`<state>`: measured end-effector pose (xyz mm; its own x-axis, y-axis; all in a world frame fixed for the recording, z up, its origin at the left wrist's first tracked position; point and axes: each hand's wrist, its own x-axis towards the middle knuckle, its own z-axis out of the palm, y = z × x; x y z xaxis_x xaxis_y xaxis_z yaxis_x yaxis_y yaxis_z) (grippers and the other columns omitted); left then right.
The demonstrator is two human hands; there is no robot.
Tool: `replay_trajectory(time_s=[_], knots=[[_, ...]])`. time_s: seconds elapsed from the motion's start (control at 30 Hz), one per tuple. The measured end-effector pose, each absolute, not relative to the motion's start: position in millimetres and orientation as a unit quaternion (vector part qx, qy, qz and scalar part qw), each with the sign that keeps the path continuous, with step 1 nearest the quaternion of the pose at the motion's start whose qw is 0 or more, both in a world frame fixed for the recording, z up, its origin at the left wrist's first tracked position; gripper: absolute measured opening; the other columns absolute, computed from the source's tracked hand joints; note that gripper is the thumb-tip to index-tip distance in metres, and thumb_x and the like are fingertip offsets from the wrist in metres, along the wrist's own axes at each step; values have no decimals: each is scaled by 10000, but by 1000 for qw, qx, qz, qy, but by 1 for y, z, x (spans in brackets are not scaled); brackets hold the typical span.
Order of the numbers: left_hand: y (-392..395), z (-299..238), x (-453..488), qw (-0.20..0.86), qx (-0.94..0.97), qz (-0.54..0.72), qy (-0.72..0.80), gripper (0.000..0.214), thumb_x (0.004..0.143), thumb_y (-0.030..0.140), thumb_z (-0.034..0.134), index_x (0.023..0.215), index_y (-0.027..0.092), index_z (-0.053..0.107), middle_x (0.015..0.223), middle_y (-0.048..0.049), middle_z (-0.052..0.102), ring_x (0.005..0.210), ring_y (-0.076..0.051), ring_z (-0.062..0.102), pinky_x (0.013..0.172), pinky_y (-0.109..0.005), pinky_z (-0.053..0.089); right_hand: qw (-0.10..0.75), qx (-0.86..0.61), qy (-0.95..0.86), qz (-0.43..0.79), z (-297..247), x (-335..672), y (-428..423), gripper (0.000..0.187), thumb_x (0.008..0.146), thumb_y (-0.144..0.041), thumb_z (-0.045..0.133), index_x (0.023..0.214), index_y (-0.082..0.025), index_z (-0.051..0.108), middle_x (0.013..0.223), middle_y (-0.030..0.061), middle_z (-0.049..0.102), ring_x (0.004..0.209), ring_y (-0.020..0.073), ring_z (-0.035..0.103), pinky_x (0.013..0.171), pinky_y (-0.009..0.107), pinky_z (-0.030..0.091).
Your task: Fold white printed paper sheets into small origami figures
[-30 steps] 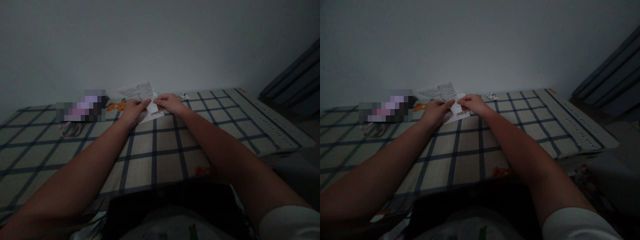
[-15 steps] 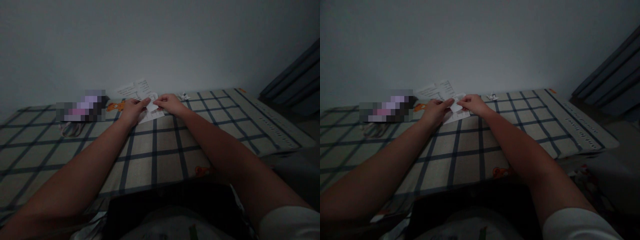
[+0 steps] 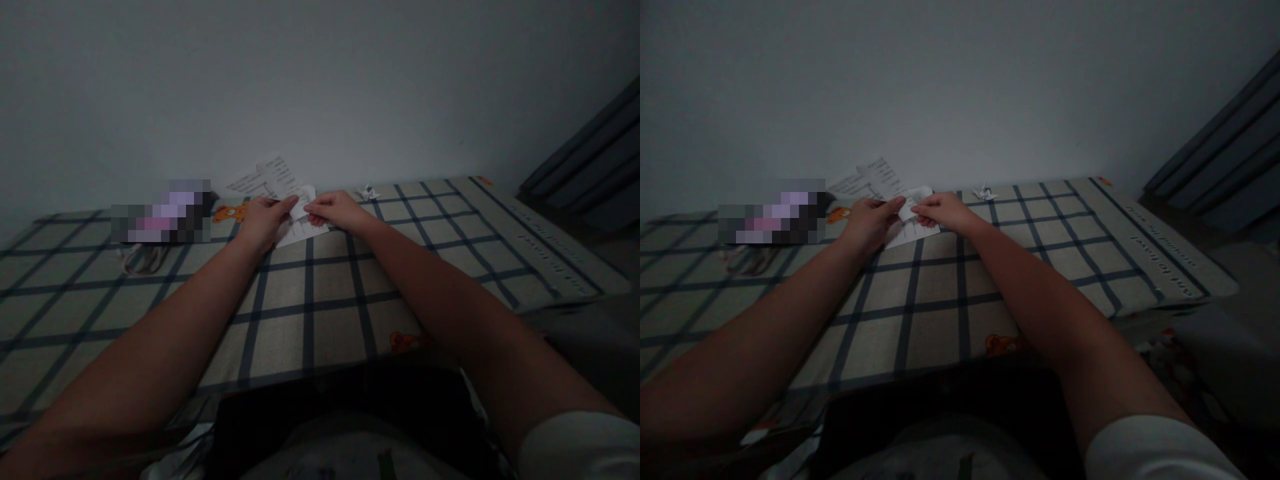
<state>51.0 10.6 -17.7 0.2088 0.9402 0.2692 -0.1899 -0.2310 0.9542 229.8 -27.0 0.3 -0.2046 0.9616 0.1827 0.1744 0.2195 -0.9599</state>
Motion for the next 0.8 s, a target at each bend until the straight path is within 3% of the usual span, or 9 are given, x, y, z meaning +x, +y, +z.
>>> replay_trajectory(time_s=[0.27, 0.6, 0.8], knots=[[5, -13, 54, 520, 558, 544, 349, 272, 636, 349, 843, 713, 122, 716, 749, -71, 724, 626, -127, 634, 567, -219, 492, 456, -462, -642, 408, 4, 226, -30, 228, 874, -180, 658, 658, -131, 602, 566, -14, 607, 515, 60, 549, 493, 171, 437], [2, -9, 56, 573, 518, 550, 317, 224, 631, 291, 837, 726, 130, 712, 755, -46, 724, 595, -93, 602, 553, -190, 475, 464, -433, -644, 427, 2, 226, -29, 158, 865, -113, 641, 713, -126, 598, 603, -21, 611, 550, 54, 569, 536, 161, 456], [3, -11, 54, 559, 540, 534, 332, 268, 643, 353, 831, 762, 143, 715, 863, -64, 752, 708, -132, 658, 658, -226, 523, 468, -425, -642, 434, -2, 226, -28, 158, 862, -154, 654, 723, -143, 580, 608, -20, 620, 557, 67, 580, 534, 170, 459]])
